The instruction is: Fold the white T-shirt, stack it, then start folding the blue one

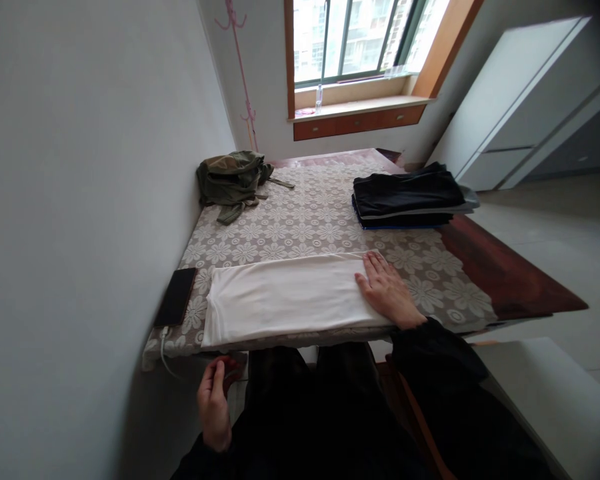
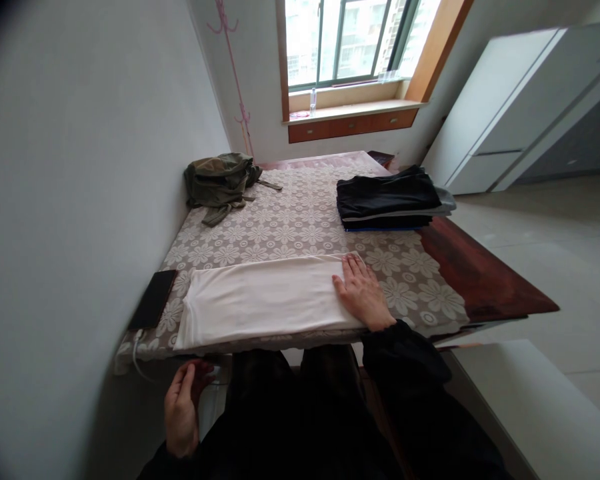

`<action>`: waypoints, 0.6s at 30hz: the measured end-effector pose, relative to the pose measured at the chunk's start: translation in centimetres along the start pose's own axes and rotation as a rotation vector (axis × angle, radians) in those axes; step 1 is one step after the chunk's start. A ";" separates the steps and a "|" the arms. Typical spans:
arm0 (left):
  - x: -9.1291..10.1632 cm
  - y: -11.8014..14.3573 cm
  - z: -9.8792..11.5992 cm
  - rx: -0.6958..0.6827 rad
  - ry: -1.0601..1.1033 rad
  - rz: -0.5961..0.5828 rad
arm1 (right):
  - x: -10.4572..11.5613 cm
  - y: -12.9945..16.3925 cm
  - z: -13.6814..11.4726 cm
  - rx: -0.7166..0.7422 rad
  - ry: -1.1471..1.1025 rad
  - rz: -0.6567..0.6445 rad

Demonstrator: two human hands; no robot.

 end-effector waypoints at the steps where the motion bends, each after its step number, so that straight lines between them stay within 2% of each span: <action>1: -0.4 -0.1 0.1 0.056 0.043 -0.025 | 0.0 0.0 0.0 -0.001 -0.002 0.001; 4: -1.3 -0.6 1.4 0.118 0.058 -0.055 | 0.1 0.0 0.0 -0.001 -0.007 0.005; 13: -1.6 -1.6 5.2 0.047 -0.071 -0.007 | 0.2 0.0 0.0 -0.002 -0.006 -0.018; 15: -2.1 -1.4 5.4 0.098 -0.016 -0.036 | 0.2 0.0 -0.1 0.004 0.000 -0.017; 18: -3.0 -1.0 5.3 0.233 0.206 -0.115 | 0.3 0.0 -0.1 0.009 0.007 -0.012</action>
Point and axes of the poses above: each hand's wrist, its own y-axis away from the middle knuckle, its own x-axis out of the back of the hand, z = x × y, the point moved 8 cm from there along -y, towards the middle knuckle, and after that the axes turned 5 degrees about x, right-handed, at the moved point
